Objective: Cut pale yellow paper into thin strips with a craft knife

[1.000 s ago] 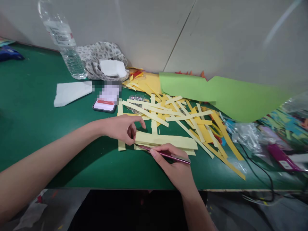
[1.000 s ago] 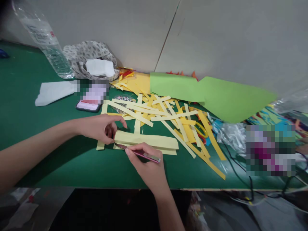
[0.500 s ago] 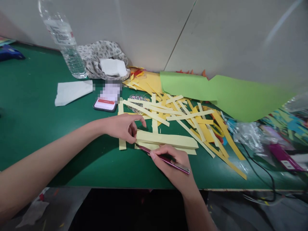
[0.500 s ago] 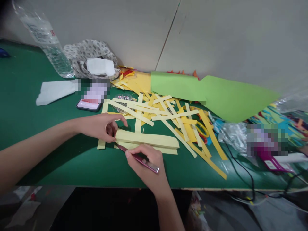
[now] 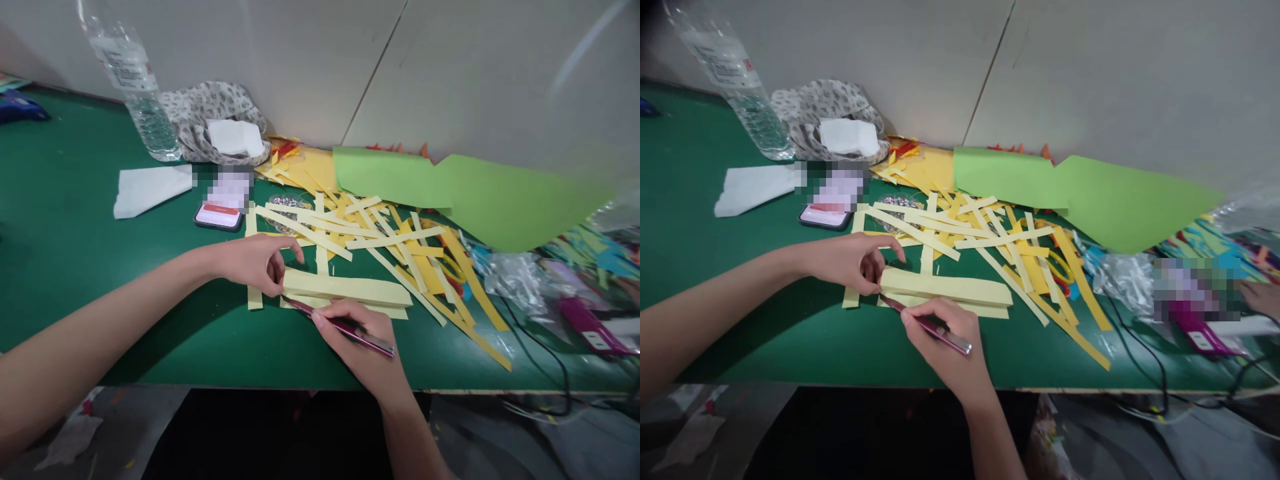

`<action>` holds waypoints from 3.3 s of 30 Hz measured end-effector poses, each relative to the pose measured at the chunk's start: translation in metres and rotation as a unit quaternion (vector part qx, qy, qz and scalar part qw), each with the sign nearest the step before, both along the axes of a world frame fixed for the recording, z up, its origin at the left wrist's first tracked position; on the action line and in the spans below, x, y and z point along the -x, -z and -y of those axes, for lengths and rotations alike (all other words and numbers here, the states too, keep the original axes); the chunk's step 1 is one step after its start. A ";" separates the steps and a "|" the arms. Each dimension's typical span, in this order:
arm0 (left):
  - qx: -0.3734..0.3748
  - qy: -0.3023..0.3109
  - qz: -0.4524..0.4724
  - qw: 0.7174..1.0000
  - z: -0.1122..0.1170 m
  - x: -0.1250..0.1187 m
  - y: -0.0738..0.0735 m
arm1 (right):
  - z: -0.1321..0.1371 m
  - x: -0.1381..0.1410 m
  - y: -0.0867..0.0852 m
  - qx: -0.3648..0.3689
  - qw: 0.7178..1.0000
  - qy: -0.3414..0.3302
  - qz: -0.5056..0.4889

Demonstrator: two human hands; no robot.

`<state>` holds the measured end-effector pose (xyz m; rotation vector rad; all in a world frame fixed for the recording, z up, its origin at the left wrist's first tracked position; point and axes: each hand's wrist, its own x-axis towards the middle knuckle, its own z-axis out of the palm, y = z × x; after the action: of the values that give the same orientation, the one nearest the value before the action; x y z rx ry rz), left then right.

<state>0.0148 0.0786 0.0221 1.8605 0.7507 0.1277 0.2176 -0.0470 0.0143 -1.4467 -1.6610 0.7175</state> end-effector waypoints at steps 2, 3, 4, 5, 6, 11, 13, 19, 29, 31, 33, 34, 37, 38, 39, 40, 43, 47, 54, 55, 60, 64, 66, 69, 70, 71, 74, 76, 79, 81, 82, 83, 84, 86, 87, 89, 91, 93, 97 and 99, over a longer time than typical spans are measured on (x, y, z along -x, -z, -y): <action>-0.001 -0.001 -0.001 1.000 0.000 0.000 0.000 | 0.000 0.000 0.000 -0.005 1.000 0.007 0.004; -0.002 0.000 -0.001 1.000 0.000 0.000 0.001 | 0.001 0.000 0.000 -0.008 1.000 0.010 0.006; -0.003 0.001 -0.001 1.000 -0.001 0.000 0.001 | 0.001 0.000 0.000 -0.012 1.000 0.013 0.008; -0.004 0.002 0.000 1.000 -0.001 0.000 0.001 | 0.001 0.000 0.000 -0.016 1.000 0.016 0.011; -0.004 0.003 0.001 1.000 -0.001 0.001 0.002 | 0.001 0.000 0.000 -0.018 1.000 0.017 0.014; 0.000 0.003 0.004 1.000 -0.001 0.001 0.001 | 0.002 -0.001 0.000 -0.021 1.000 0.007 0.007; 0.002 0.002 0.001 1.000 0.000 0.000 0.000 | 0.002 -0.001 0.000 -0.018 1.000 0.002 0.002; -0.009 0.005 0.010 1.000 -0.001 0.001 0.003 | 0.002 -0.001 0.001 -0.015 1.000 0.001 0.021; 0.005 0.003 -0.006 1.000 0.001 -0.001 -0.002 | 0.004 -0.011 0.002 0.008 0.999 0.032 -0.012; 0.007 0.004 -0.003 1.000 0.001 0.000 -0.001 | 0.005 -0.013 0.001 0.006 0.999 0.041 -0.018; 0.005 0.007 0.003 1.000 0.001 0.000 0.001 | 0.006 -0.013 0.001 0.001 0.999 0.044 -0.017; 0.001 0.007 0.004 1.000 0.002 0.000 0.001 | 0.007 -0.014 0.000 -0.003 0.999 0.041 -0.012; -0.024 0.003 -0.013 1.000 0.004 -0.002 0.000 | 0.009 -0.014 0.000 -0.024 0.999 0.026 -0.007; -0.033 0.000 -0.024 0.999 0.005 -0.003 -0.001 | 0.009 -0.014 -0.001 -0.031 0.999 0.021 -0.009; -0.038 -0.003 -0.034 0.999 0.006 -0.004 -0.003 | 0.009 -0.014 -0.001 -0.036 0.999 0.015 -0.010; -0.040 -0.005 -0.041 0.998 0.007 -0.005 -0.004 | 0.009 -0.013 -0.001 -0.041 0.999 0.008 -0.010; -0.038 -0.001 -0.040 0.998 0.007 -0.006 -0.005 | 0.009 -0.012 -0.002 -0.052 0.999 -0.010 -0.005; -0.042 0.000 -0.030 0.999 0.005 -0.005 -0.003 | 0.008 -0.009 -0.003 -0.052 0.998 -0.032 0.005; -0.026 0.011 -0.012 1.000 0.004 -0.003 0.000 | 0.007 -0.009 -0.002 -0.029 0.999 -0.034 0.016; -0.022 0.010 -0.011 1.000 0.004 -0.003 0.000 | 0.007 -0.010 -0.001 -0.030 0.999 -0.036 0.018; -0.020 0.008 -0.006 1.000 0.004 -0.003 0.001 | 0.005 -0.009 0.000 -0.044 0.998 -0.039 0.026; -0.014 0.007 -0.007 1.000 0.004 -0.003 0.000 | 0.005 -0.009 0.001 -0.055 0.998 -0.019 0.030; -0.009 0.007 -0.010 1.000 0.004 -0.003 0.000 | 0.007 -0.010 0.002 -0.062 0.998 -0.007 0.028; -0.010 0.007 -0.013 1.000 0.004 -0.003 -0.001 | 0.008 -0.012 0.003 -0.075 0.997 -0.005 0.024; -0.013 0.006 -0.013 1.000 0.004 -0.002 -0.001 | 0.008 -0.012 0.003 -0.077 0.997 -0.012 0.023; -0.017 0.005 -0.012 1.000 0.004 -0.002 -0.001 | 0.008 -0.012 0.003 -0.077 0.997 -0.020 0.023; -0.031 0.001 -0.006 0.999 0.004 -0.003 0.001 | 0.008 -0.012 0.002 -0.081 0.995 -0.043 0.026; -0.037 -0.002 -0.001 0.999 0.004 -0.003 0.001 | 0.007 -0.011 0.001 -0.084 0.995 -0.055 0.025; -0.041 -0.008 0.008 0.999 0.003 -0.004 0.003 | 0.008 -0.011 0.002 -0.088 0.993 -0.070 0.024; -0.038 -0.013 0.014 0.999 0.002 -0.003 0.004 | 0.009 -0.012 0.003 -0.094 0.992 -0.078 0.027; -0.034 -0.015 0.016 0.999 0.002 -0.003 0.005 | 0.009 -0.012 0.003 -0.096 0.992 -0.081 0.029; -0.030 -0.015 0.017 0.999 0.001 -0.003 0.006 | 0.010 -0.012 0.004 -0.095 0.992 -0.083 0.030; -0.025 -0.015 0.017 0.999 0.001 -0.002 0.007 | 0.010 -0.012 0.004 -0.094 0.992 -0.084 0.031; -0.021 -0.014 0.018 1.000 0.000 -0.002 0.007 | 0.010 -0.012 0.004 -0.091 0.992 -0.084 0.031; -0.020 -0.013 0.017 1.000 0.000 -0.002 0.007 | 0.010 -0.012 0.003 -0.090 0.992 -0.085 0.031; -0.014 -0.013 0.018 1.000 0.000 -0.002 0.006 | 0.010 -0.012 0.003 -0.090 0.992 -0.086 0.032; -0.004 -0.017 0.021 1.000 0.000 -0.002 0.005 | 0.010 -0.012 0.003 -0.089 0.992 -0.088 0.033; 0.006 -0.022 0.026 0.999 0.000 -0.003 0.005 | 0.010 -0.012 0.003 -0.090 0.991 -0.088 0.034; 0.012 -0.024 0.027 0.999 -0.001 -0.003 0.005 | 0.011 -0.012 0.003 -0.096 0.991 -0.088 0.030; 0.012 -0.026 0.023 0.999 -0.001 -0.003 0.006 | 0.011 -0.012 0.004 -0.097 0.991 -0.087 0.029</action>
<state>0.0177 0.0795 0.0160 1.8101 0.7662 0.1937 0.2294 -0.0582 0.0107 -1.2081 -1.8647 0.5943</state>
